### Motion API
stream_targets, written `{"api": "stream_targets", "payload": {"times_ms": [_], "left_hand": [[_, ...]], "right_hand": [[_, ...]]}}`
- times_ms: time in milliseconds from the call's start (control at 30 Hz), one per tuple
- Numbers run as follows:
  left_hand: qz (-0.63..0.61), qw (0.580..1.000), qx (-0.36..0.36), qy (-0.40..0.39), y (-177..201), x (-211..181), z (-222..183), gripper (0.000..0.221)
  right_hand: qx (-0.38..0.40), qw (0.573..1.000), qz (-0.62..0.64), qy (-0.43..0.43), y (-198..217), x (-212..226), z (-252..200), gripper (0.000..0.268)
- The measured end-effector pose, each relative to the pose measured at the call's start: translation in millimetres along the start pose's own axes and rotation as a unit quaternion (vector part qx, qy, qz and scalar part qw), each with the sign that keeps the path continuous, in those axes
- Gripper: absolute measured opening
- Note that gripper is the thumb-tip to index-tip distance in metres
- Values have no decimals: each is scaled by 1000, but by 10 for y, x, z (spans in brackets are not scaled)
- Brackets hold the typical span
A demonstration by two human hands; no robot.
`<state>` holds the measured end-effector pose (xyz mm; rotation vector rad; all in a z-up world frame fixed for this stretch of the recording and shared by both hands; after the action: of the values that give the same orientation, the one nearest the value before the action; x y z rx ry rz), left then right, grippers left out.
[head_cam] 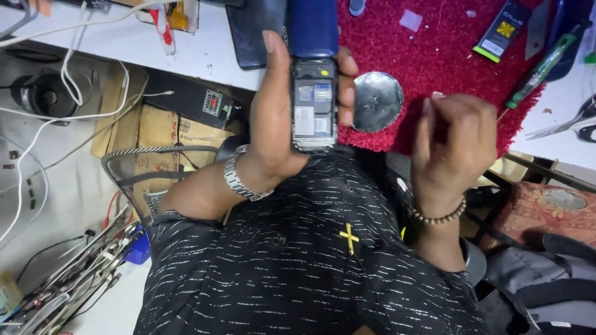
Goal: Disassembling a mobile flip phone using a screwdriver on a repair bench to access internal components.
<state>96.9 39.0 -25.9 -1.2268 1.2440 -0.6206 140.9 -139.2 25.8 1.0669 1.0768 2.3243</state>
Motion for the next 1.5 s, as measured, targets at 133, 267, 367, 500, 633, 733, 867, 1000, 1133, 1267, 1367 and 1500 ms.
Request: {"api": "stream_targets", "payload": {"times_ms": [133, 267, 367, 500, 633, 733, 867, 1000, 1133, 1267, 1367, 1500], "left_hand": [[7, 999, 35, 29, -109, 96, -76, 73], [-62, 996, 49, 36, -165, 195, -130, 73], [-79, 996, 33, 8, -131, 206, -166, 65], [-70, 997, 31, 8, -126, 215, -211, 65], [-77, 995, 33, 53, -192, 266, -267, 73], [-35, 997, 30, 61, -222, 265, -347, 76], [14, 997, 41, 60, -250, 239, -423, 71], [15, 998, 36, 46, -265, 214, -445, 69], [18, 998, 49, 46, -273, 216, -462, 68], [-7, 998, 52, 43, -247, 230, -485, 67], [-10, 997, 52, 48, -261, 217, -488, 70], [-7, 997, 58, 48, -240, 240, -518, 67]], "right_hand": [[49, 998, -19, -17, -81, -24, 64, 7], [49, 998, -25, -6, -65, 105, 76, 8], [-2, 1000, -10, 28, 85, 274, -30, 10], [-4, 975, 186, 124, 132, 234, -324, 43], [213, 975, 41, 48, -165, 290, -414, 25], [139, 975, 147, 92, 51, 410, -359, 38], [166, 959, 213, 84, 67, 418, -335, 41], [117, 966, 203, 109, 70, 504, -361, 39], [11, 967, 221, 126, 157, 500, -346, 25], [-38, 973, 186, 129, 190, 556, -349, 23], [-26, 969, 201, 144, 187, 560, -332, 26], [4, 972, 190, 140, 231, 478, -448, 31]]}}
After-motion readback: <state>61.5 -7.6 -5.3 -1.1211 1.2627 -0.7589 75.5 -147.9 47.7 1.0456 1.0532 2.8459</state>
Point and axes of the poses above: each hand's wrist, its own z-axis towards the middle knuckle, its own y-axis out of the back of the hand, x = y × z, the point moved 9 cm from there along z, towards the middle knuckle, and after that the axes turned 11 degrees about -y, right-handed, at the moved point
